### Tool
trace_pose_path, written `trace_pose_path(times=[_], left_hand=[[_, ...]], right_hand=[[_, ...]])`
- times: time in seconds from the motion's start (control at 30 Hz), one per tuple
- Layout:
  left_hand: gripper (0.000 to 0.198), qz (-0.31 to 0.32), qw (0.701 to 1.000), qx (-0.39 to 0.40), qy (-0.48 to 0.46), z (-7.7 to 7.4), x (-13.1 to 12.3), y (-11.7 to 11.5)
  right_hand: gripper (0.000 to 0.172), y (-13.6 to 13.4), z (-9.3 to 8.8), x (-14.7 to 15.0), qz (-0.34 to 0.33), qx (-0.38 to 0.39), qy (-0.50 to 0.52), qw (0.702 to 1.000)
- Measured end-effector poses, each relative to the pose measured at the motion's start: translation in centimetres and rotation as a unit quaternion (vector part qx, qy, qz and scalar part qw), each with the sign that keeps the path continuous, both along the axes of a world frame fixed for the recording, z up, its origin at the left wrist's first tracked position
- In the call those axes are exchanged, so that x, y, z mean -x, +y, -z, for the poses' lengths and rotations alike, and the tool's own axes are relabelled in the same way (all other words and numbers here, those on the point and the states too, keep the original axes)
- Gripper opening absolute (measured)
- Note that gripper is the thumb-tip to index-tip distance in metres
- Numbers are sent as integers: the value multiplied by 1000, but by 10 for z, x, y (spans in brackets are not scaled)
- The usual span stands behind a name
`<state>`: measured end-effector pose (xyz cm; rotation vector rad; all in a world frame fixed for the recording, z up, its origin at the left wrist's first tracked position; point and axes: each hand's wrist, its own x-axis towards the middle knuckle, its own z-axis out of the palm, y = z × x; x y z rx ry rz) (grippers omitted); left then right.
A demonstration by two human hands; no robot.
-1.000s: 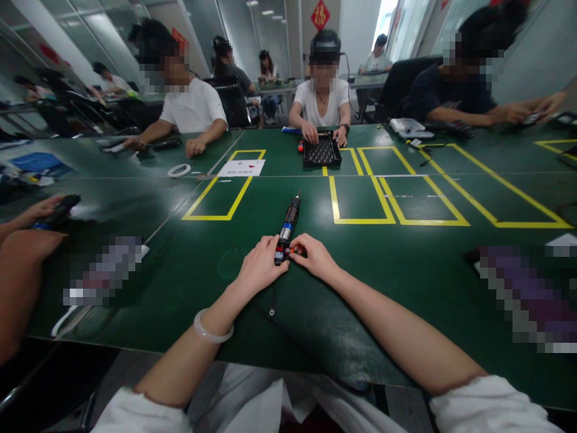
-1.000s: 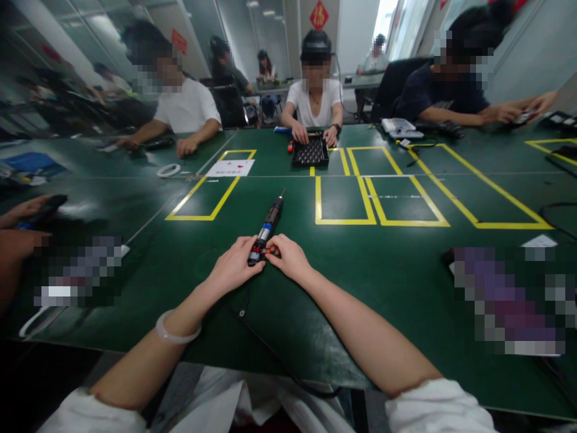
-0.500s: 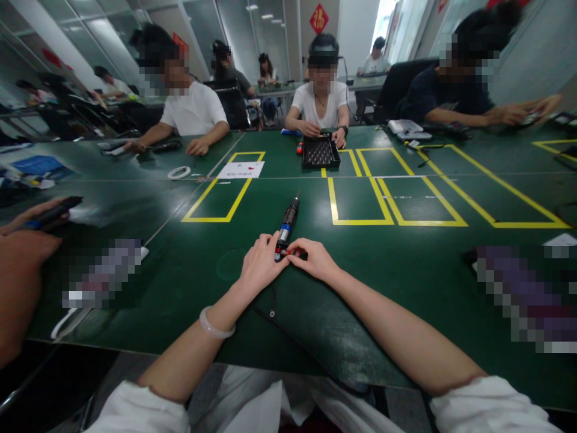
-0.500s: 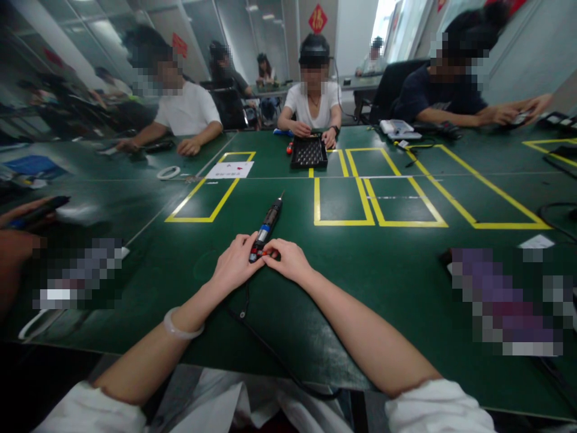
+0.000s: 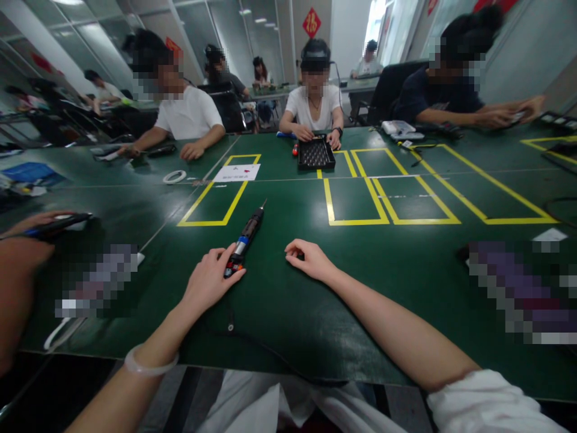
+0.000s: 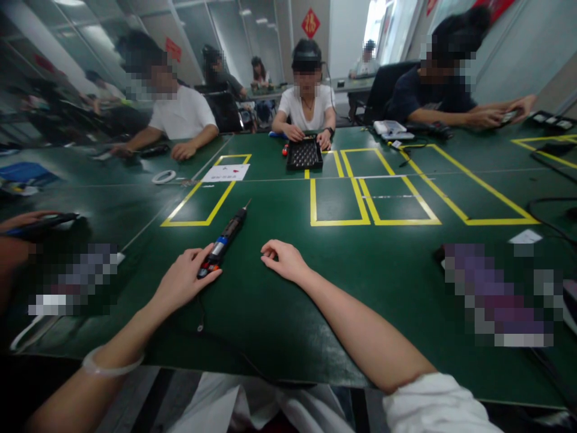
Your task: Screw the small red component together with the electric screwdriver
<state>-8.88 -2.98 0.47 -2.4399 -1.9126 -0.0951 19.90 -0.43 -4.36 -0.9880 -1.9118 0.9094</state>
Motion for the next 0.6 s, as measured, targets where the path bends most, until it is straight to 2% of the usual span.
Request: trace_pose_path(times=[0.2,0.33,0.47,0.6], left_hand=[[72,-79,996,-9,51,1,77,0],[72,-128,988,-22,81,0,115,1],[70,-172,981,-29,81,-3,138,3],[60,-200,976,-40,76,-10,142,0]], right_hand=[[9,-1,-2,1,9,-3,-16,1000],[10,-1,-3,1,12,-4,-17,1000],[10,-2,-4,1,14,-7,-26,1000],[10,-2,-6,1,13,-6,-35,999]])
